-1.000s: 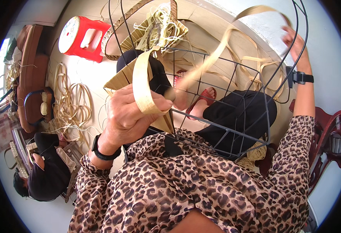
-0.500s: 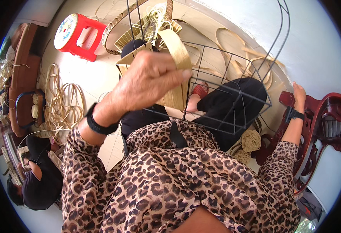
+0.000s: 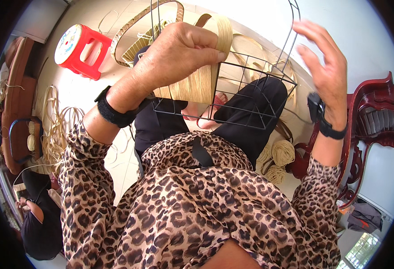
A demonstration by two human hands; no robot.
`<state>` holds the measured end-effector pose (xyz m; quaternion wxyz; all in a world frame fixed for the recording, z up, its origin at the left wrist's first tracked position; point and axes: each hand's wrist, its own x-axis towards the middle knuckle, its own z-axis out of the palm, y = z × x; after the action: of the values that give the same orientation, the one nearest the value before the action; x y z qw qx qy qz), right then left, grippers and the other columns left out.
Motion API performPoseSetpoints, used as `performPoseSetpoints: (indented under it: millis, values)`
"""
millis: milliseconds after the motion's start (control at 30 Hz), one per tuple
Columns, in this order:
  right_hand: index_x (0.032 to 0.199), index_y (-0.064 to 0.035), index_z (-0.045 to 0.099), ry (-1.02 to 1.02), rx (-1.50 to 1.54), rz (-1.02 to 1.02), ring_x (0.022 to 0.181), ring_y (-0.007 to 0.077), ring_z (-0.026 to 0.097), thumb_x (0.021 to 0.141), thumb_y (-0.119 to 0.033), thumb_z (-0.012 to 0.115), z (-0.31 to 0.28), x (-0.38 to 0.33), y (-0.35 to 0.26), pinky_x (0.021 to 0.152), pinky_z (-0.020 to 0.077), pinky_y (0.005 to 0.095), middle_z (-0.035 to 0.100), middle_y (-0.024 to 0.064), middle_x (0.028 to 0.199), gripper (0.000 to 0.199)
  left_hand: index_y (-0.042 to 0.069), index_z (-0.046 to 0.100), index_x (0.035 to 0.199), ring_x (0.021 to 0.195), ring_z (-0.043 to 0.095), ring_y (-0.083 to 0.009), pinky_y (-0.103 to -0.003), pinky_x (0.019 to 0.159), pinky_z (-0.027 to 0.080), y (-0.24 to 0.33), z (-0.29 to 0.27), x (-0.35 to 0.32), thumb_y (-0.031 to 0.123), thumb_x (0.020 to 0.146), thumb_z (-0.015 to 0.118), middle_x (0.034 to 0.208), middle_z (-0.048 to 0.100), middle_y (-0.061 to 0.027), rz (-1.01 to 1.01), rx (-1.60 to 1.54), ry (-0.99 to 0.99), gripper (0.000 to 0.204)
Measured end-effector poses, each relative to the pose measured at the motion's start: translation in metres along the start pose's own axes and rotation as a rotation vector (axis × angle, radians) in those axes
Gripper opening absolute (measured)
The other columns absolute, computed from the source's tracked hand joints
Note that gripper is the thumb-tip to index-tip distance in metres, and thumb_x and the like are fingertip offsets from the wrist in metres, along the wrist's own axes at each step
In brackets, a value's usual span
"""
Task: The person weaves long strips of bamboo through a black wire frame to construct the base and sides of a basket.
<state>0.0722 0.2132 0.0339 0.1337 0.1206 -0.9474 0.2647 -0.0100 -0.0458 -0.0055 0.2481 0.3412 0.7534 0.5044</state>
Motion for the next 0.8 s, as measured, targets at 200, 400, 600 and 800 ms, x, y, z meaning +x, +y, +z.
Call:
performPoseSetpoints:
  millis: [200,400,600,800]
  values:
    - [0.097,-0.0040,0.057,-0.382,0.283,-0.468,0.090,0.0275,0.054,0.081,-0.030,0.059,0.044,0.058,-0.043,0.086,0.0381,0.0384,0.057,0.0123,0.095,0.031,0.001,0.065,0.081,0.061,0.058,-0.0118,-0.029,0.054,0.044,-0.003,0.012,0.000,0.007,0.078,0.065,0.064,0.060,-0.0081,0.236,0.188,0.030,0.007]
    - [0.077,-0.0042,0.058,-0.812,0.254,-0.388,0.069,0.0234,0.053,0.083,-0.029,0.056,-0.008,0.025,-0.073,0.083,0.0367,0.0402,0.052,0.0076,0.066,0.026,0.000,0.064,0.081,0.071,0.062,-0.0247,-0.031,0.062,0.050,0.002,0.028,-0.012,0.002,0.073,0.064,0.078,0.062,-0.0097,0.399,0.301,0.017,0.008]
    - [0.068,-0.0100,0.054,-0.675,-0.300,-0.543,0.048,0.0159,0.057,0.072,-0.020,0.057,-0.002,-0.011,-0.104,0.046,0.0423,0.0289,0.057,0.0017,0.054,0.012,0.003,0.064,0.092,0.083,0.063,-0.0254,-0.032,0.071,0.051,0.009,0.032,-0.016,-0.001,0.074,0.061,0.086,0.064,-0.0106,0.461,0.152,-0.066,0.019]
    - [0.073,-0.0055,0.058,-0.667,-0.282,-0.409,0.045,0.0120,0.055,0.072,-0.015,0.055,0.022,-0.052,-0.123,0.042,0.0379,0.0265,0.052,-0.0010,0.052,0.010,0.003,0.063,0.101,0.076,0.063,-0.0157,-0.028,0.070,0.050,0.001,0.020,0.006,0.007,0.082,0.058,0.088,0.066,-0.0096,0.040,0.096,-0.021,0.021]
